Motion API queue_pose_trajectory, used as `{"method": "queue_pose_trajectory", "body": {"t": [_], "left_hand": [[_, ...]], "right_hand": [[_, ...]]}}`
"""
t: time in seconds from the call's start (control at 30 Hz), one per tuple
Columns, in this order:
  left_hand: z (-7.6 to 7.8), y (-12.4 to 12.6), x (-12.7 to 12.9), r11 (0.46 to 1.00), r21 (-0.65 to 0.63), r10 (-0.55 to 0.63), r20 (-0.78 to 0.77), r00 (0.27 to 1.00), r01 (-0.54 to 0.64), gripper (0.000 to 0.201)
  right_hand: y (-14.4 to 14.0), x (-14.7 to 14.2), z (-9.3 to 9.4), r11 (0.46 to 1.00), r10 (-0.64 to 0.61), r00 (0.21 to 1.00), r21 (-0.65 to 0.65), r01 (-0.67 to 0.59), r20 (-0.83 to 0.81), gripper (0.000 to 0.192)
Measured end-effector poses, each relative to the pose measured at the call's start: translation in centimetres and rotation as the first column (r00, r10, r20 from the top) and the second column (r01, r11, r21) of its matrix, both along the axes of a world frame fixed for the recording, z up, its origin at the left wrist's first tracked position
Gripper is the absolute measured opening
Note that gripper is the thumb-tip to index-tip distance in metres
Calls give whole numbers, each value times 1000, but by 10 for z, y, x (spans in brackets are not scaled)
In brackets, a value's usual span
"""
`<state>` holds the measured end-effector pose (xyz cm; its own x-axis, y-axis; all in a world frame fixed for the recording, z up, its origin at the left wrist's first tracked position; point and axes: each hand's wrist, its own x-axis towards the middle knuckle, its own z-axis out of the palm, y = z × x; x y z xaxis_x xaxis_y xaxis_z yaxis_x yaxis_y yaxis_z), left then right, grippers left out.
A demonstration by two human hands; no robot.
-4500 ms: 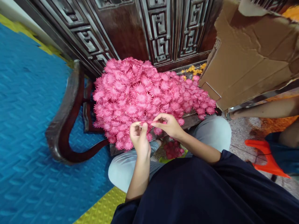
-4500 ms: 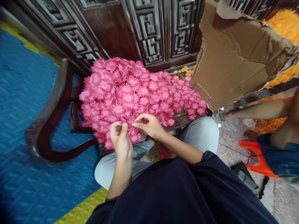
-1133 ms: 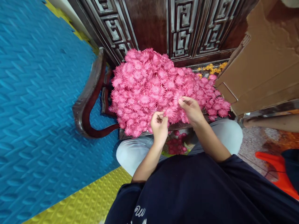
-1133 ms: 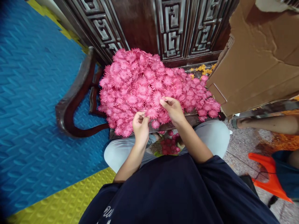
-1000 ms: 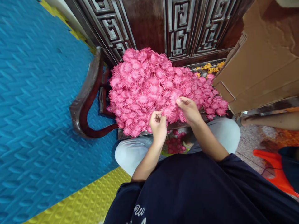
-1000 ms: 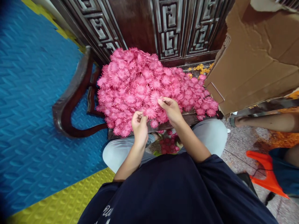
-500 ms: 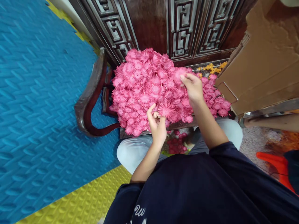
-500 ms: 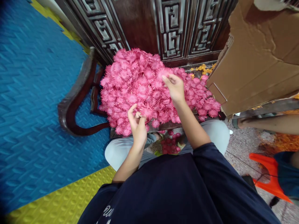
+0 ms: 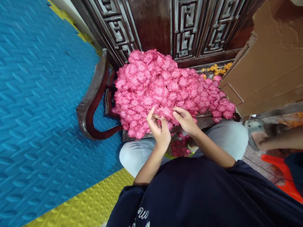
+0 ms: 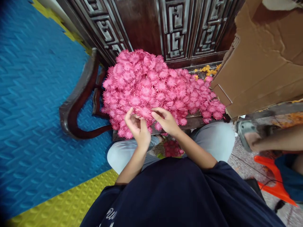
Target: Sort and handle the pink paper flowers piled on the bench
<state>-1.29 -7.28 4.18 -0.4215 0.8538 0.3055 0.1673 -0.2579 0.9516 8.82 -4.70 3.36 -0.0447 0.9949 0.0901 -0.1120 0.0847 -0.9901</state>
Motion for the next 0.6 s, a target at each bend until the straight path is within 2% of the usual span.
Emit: {"method": "queue_pose_trajectory", "body": {"t": [0.1,0.17,0.23,0.3,0.4,0.5,0.6], "left_hand": [[-3,1,0,999,-34,-17,-81,997,14,45],[-4,2,-5,999,-32,-4,-248,969,-3,52],[-6,5,-11,1000,28,25,-461,887,-13,52],[-8,7,-19,993,114,57,-612,788,17,39],[-10,10,-24,979,176,53,-704,708,101,14],[-11,12,-20,977,22,-118,-772,624,211,8],[-17,11,-7,910,-219,-384,-766,515,354,18]], "right_hand": [[-3,1,-1,999,-35,999,-18,35,2,24],[0,6,3,999,-36,997,8,36,74,18],[2,12,9,998,-52,982,41,46,181,13],[2,17,14,997,-68,959,61,54,275,11],[0,24,14,999,-46,943,27,39,330,14],[-4,35,6,998,-27,940,-43,45,341,18],[-9,59,-9,993,-24,903,-96,72,430,19]]}}
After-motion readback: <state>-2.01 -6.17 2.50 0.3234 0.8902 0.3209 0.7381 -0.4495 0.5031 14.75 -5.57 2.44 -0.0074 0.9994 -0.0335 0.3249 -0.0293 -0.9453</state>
